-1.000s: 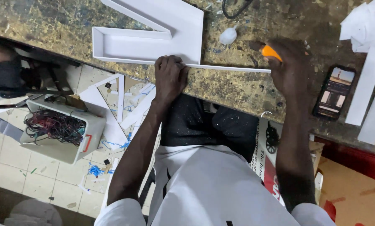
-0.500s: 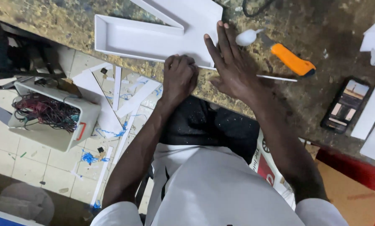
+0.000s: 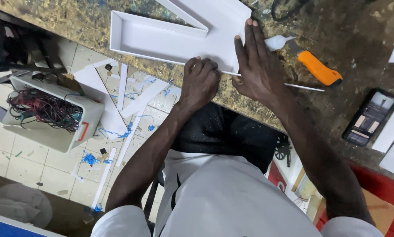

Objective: The person assembles a large white acrylic letter by applying glue to the edges of the pieces and pressing them together. They use a utility knife to trim excess material from the joints and then peel protective film off a separate acrylic sheet.

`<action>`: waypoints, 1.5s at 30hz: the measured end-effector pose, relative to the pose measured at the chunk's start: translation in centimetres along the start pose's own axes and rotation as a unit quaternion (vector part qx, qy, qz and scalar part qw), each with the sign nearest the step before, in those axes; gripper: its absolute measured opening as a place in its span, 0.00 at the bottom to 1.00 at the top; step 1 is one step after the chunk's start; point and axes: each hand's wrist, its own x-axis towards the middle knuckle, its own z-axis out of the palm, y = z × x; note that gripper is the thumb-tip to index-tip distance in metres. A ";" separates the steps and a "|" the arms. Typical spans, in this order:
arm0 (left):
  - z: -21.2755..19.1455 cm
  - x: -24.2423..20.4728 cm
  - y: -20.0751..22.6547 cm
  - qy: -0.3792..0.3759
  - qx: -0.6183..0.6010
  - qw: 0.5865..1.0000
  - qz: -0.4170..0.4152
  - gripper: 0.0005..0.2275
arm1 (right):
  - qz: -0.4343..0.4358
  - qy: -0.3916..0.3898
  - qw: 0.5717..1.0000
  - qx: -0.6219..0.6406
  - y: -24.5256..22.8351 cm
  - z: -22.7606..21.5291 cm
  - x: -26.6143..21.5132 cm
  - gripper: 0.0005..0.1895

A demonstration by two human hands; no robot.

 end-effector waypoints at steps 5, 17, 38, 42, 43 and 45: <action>-0.3 0.6 0.2 0.018 0.007 1.000 0.001 0.05 | -0.014 0.025 0.999 0.013 0.6 1.3 0.0 0.52; 0.2 0.2 0.3 0.000 0.013 1.000 -0.015 0.06 | -0.039 0.017 0.999 -0.004 1.1 0.6 0.3 0.50; 0.1 0.2 0.1 0.012 -0.011 1.000 -0.008 0.05 | -0.074 0.075 0.993 -0.052 1.5 1.4 0.5 0.29; 0.7 -0.5 0.0 -0.010 0.009 1.000 -0.011 0.05 | -0.064 0.072 0.993 -0.060 1.2 1.8 0.3 0.32; 0.7 -0.5 0.1 -0.011 0.007 1.000 -0.012 0.05 | -0.064 0.070 0.994 -0.060 1.2 1.7 0.3 0.32; 0.7 -0.5 0.0 -0.010 -0.005 1.000 -0.013 0.04 | -0.068 0.053 0.992 -0.091 1.3 1.4 0.5 0.40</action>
